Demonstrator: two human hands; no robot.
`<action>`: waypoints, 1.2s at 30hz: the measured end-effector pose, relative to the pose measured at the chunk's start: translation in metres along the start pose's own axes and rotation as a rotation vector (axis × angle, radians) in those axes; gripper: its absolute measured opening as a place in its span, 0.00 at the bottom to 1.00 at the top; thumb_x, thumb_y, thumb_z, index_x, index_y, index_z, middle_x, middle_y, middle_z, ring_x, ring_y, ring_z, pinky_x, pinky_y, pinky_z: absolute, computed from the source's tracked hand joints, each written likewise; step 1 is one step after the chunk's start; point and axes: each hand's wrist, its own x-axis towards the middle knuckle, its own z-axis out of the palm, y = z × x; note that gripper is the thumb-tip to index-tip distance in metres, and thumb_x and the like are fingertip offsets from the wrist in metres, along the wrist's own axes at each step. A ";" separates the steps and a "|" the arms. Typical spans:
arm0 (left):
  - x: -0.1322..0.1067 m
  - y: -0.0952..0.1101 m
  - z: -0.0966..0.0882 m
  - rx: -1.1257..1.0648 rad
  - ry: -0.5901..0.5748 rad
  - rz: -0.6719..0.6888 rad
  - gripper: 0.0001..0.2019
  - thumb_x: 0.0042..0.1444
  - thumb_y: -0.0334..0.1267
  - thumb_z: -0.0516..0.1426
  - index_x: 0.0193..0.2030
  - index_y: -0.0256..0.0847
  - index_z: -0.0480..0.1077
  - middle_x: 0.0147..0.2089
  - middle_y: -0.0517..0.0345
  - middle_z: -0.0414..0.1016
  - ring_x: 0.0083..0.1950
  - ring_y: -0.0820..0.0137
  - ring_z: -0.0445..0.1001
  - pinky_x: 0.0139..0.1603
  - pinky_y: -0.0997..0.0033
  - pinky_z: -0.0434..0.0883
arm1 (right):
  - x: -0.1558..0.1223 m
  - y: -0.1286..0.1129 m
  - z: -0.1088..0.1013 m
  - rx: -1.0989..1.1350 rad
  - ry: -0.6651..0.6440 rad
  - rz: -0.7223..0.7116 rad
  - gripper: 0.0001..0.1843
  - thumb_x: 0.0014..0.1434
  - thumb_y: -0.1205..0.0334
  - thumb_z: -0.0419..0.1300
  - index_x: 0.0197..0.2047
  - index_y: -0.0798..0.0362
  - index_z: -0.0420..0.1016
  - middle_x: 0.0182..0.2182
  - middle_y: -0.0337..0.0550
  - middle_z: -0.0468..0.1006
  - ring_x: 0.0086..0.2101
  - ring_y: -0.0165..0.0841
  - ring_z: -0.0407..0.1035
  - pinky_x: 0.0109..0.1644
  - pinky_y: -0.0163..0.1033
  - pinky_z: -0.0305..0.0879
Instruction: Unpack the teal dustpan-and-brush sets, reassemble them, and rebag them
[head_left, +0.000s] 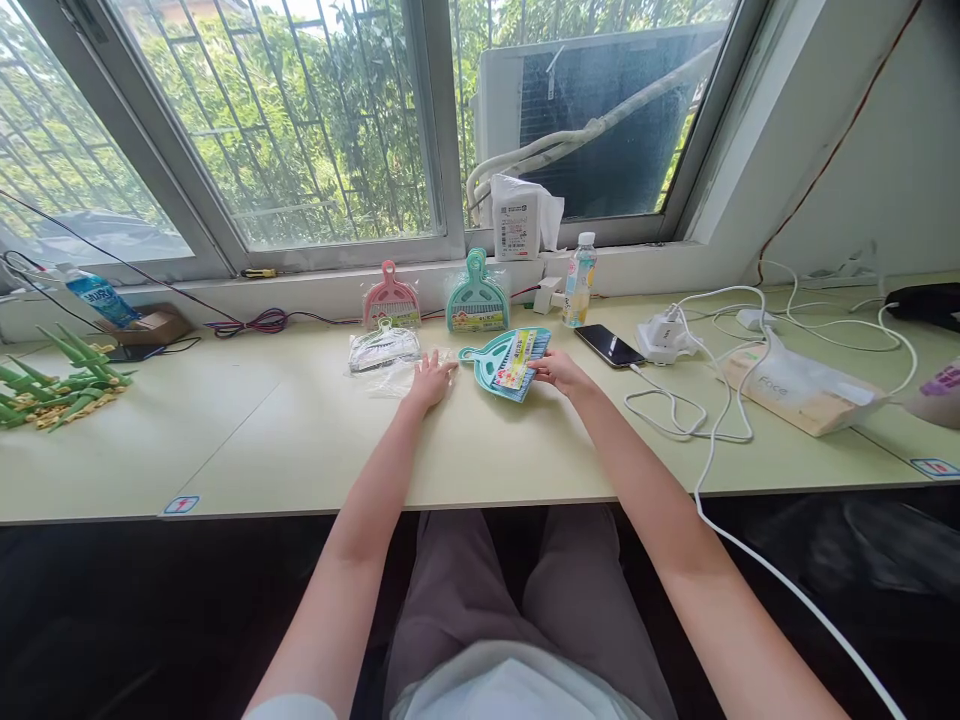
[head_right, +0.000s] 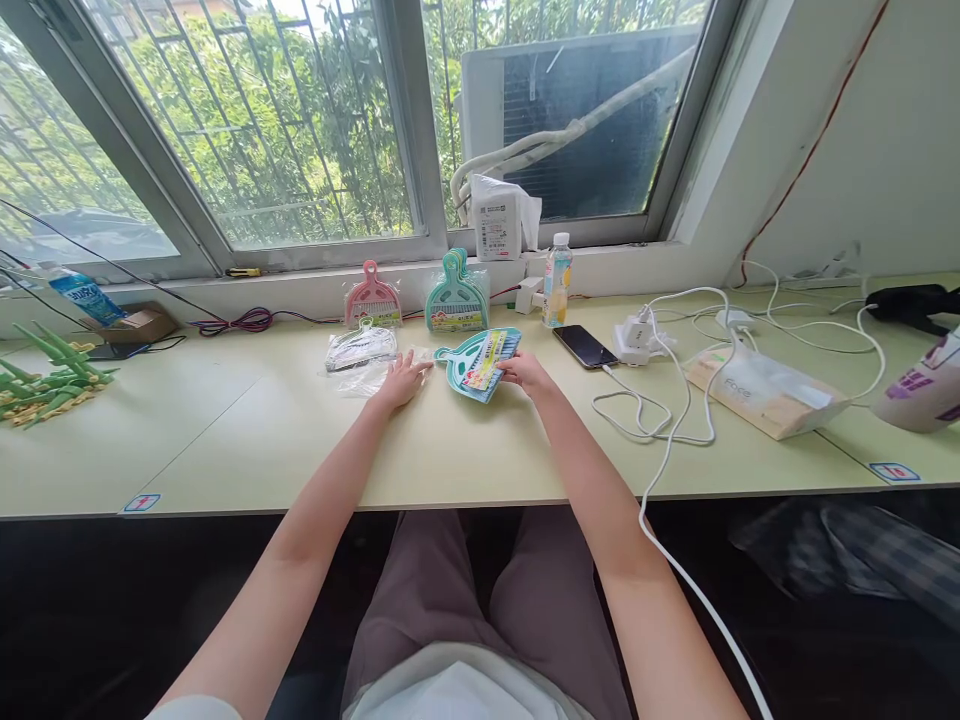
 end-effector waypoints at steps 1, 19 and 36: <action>0.000 0.000 0.000 -0.011 -0.005 0.004 0.24 0.66 0.35 0.42 0.67 0.48 0.61 0.75 0.46 0.42 0.75 0.50 0.37 0.69 0.38 0.46 | 0.001 0.000 -0.002 0.010 0.038 -0.007 0.11 0.50 0.83 0.60 0.33 0.59 0.74 0.31 0.47 0.82 0.32 0.34 0.78 0.43 0.42 0.78; -0.002 0.003 -0.005 -0.141 -0.062 0.039 0.28 0.57 0.26 0.48 0.63 0.49 0.66 0.75 0.50 0.45 0.75 0.49 0.41 0.67 0.36 0.50 | 0.001 -0.003 -0.004 -0.069 -0.042 0.009 0.11 0.49 0.81 0.61 0.35 0.59 0.76 0.33 0.49 0.83 0.31 0.33 0.78 0.39 0.39 0.78; -0.005 -0.001 -0.018 -0.130 0.333 -0.178 0.27 0.55 0.18 0.44 0.59 0.39 0.66 0.51 0.45 0.75 0.52 0.58 0.74 0.52 0.62 0.69 | -0.008 -0.006 0.001 -0.070 -0.089 -0.036 0.12 0.49 0.80 0.62 0.37 0.59 0.77 0.35 0.49 0.83 0.35 0.36 0.79 0.44 0.42 0.78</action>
